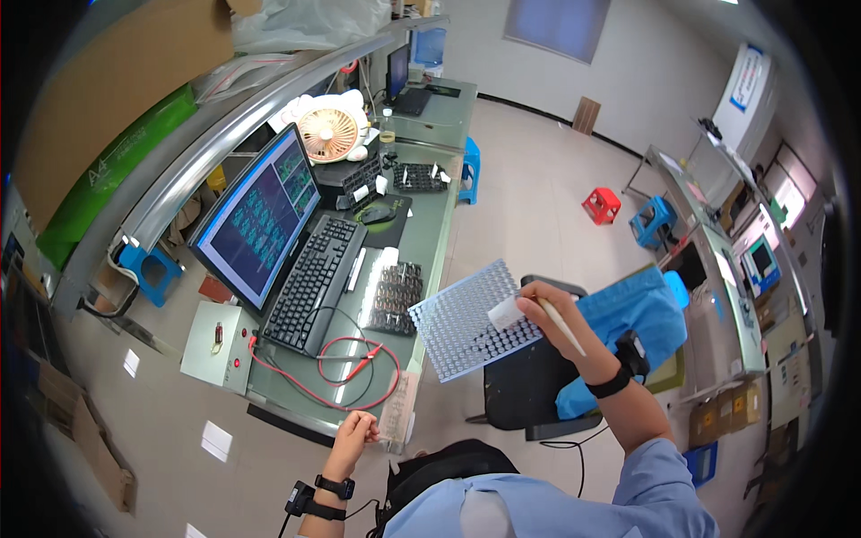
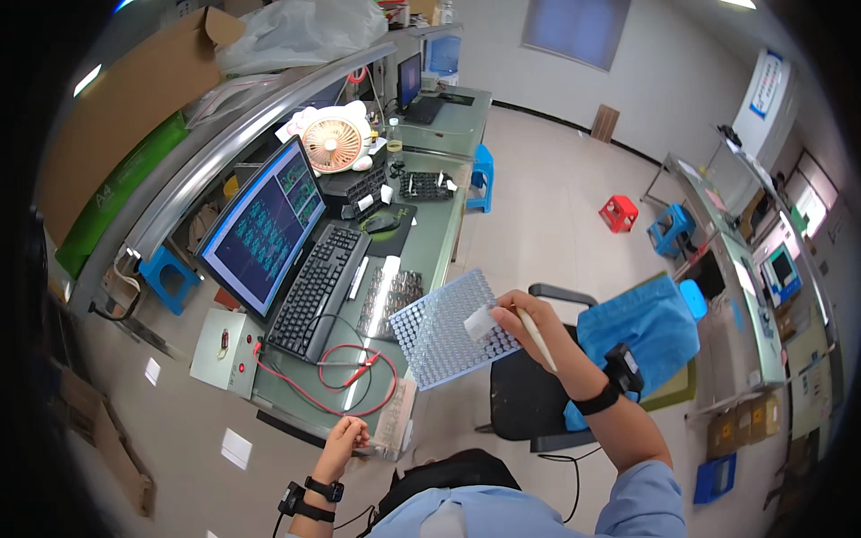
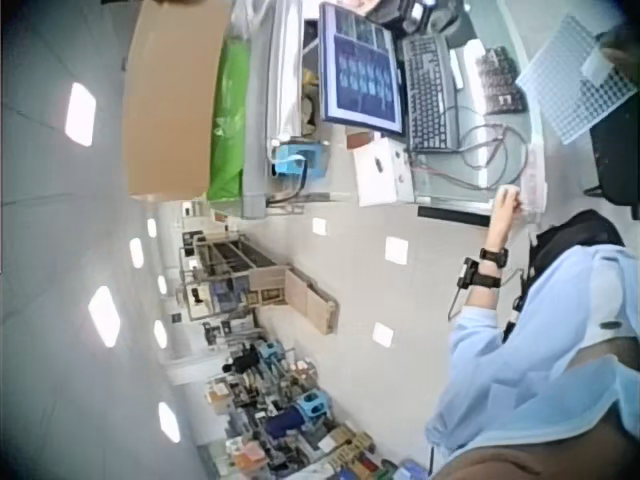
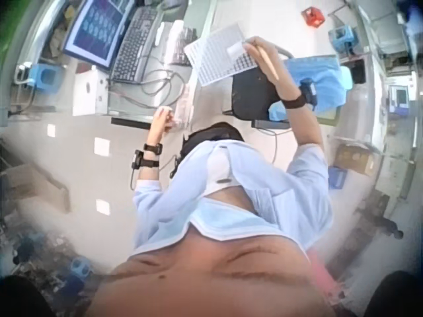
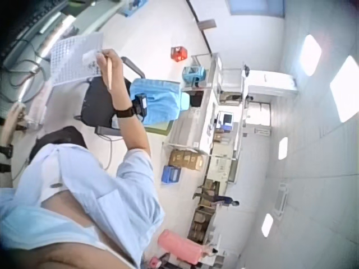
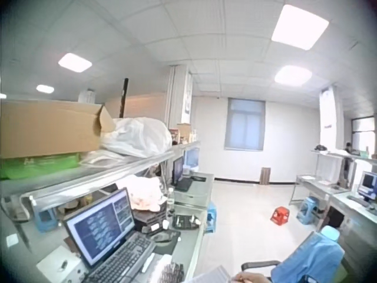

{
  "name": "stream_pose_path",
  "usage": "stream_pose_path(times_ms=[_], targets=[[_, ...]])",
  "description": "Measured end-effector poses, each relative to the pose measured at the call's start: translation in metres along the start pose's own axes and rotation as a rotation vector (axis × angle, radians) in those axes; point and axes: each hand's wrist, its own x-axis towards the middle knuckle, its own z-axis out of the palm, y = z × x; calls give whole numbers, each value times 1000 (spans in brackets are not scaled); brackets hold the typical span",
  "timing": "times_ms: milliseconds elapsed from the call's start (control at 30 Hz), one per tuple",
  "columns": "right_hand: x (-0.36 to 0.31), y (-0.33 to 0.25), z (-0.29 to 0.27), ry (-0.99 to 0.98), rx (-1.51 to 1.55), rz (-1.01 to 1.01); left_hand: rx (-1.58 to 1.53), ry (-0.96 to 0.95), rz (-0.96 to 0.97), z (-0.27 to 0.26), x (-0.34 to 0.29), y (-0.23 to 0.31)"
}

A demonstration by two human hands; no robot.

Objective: Test and inspect electronic components using probes and a computer monitoring system.

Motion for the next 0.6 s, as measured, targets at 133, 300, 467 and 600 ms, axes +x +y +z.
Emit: stream_pose_path(times_ms=[133, 300, 467, 600], targets=[[83, 36, 11, -179, -46, 111, -83, 111, -2, 8, 51, -6], [187, 126, 58, -364, -55, 157, -148, 194, -116, -2, 60, -22], [266, 221, 114, -603, 3, 124, -288, 38, -339, 7, 14, -64], [312, 268, 130, -681, -166, -29, -438, 9, -727, 64, -5, -140]])
